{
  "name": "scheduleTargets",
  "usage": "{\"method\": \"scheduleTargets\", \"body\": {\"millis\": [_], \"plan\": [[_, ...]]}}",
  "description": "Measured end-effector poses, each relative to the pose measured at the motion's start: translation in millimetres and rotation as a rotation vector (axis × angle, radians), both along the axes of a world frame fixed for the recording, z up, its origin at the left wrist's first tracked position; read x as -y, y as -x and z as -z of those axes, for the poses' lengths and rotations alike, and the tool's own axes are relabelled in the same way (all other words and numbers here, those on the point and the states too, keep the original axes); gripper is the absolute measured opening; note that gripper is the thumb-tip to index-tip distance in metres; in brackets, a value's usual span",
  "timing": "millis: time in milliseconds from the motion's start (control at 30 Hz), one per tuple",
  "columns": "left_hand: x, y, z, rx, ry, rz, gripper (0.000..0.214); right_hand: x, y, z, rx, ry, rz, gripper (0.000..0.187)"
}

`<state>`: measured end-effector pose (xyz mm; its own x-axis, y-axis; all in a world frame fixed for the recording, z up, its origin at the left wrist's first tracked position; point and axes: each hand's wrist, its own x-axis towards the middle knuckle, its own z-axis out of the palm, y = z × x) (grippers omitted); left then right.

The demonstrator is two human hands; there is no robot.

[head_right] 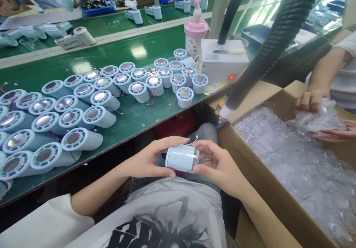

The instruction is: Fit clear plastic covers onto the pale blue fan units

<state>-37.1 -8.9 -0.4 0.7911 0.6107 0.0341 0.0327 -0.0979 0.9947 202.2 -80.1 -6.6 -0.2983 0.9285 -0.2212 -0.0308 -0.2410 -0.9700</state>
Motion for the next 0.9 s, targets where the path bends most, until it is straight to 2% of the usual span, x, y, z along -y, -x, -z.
{"method": "scheduleTargets", "body": {"millis": [200,400,700,900], "plan": [[-1.6,2.6,0.4,-0.009,-0.13,0.011,0.075,-1.7,4.7,0.7,-0.091,0.11,0.034,0.041],[-1.3,3.8,0.4,0.021,-0.144,0.018,0.077,-4.9,11.6,1.1,-0.138,0.25,0.084,0.047],[-1.4,4.7,5.1,0.078,-0.114,0.027,0.082,-9.2,23.6,1.8,-0.214,0.411,0.06,0.059],[-2.0,4.7,7.3,0.104,-0.164,0.016,0.079,-15.0,26.5,-1.3,-0.265,0.61,-0.019,0.06]]}}
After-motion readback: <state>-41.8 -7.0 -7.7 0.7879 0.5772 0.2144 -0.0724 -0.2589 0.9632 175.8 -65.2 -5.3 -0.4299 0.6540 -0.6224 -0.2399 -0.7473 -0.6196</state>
